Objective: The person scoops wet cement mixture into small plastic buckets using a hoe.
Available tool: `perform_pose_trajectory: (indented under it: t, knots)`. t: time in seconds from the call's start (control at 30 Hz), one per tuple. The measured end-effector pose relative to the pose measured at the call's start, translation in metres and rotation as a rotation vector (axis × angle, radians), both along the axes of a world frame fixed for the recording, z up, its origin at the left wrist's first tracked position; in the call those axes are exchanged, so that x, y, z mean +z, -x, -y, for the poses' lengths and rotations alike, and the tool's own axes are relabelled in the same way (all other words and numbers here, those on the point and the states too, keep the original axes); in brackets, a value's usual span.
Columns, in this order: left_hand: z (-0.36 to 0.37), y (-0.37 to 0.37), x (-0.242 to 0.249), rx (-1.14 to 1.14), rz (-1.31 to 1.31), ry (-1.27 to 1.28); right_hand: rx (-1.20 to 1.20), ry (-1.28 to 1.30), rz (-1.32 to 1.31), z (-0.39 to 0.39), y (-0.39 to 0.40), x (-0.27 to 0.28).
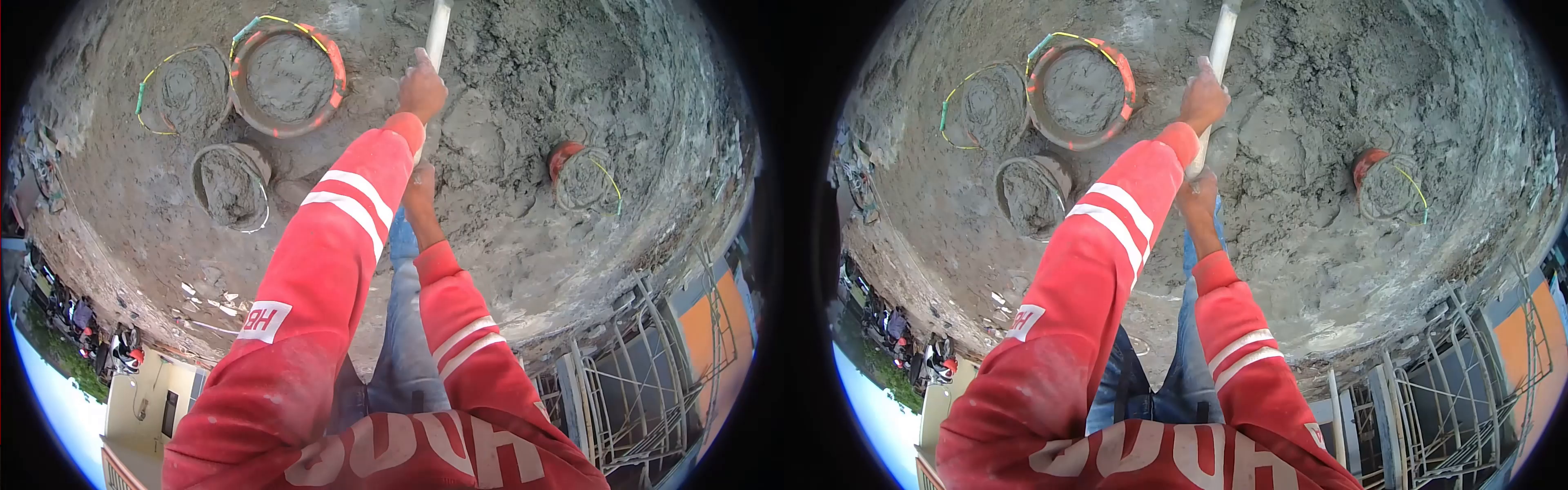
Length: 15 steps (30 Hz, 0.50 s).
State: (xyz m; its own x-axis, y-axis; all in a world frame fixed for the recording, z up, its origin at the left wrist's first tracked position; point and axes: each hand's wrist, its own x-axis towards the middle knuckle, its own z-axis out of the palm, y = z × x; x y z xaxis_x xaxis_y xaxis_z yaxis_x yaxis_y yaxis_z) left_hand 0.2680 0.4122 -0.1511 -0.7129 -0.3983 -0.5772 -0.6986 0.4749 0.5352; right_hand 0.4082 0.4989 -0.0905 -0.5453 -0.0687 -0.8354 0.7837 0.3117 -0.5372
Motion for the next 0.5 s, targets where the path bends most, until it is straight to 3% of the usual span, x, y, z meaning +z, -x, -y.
perform_pose_trajectory:
  t: [0.13, 0.3, 0.37, 0.5]
  knots:
    - [-0.039, -0.06, 0.012, -0.065, 0.155, -0.082, -0.199, 0.118, 0.019, -0.014, -0.048, 0.044]
    - [-0.042, -0.148, 0.018, -0.046, 0.339, -0.11, 0.083, 0.049, -0.189, -0.03, -0.161, 0.028]
    - [-0.034, -0.175, 0.019, -0.098, 0.403, -0.066, -0.215, 0.092, 0.117, -0.009, -0.184, 0.044]
    - [-0.017, -0.223, 0.007, -0.133, 0.603, -0.037, -0.236, 0.247, 0.25, 0.016, -0.185, 0.071]
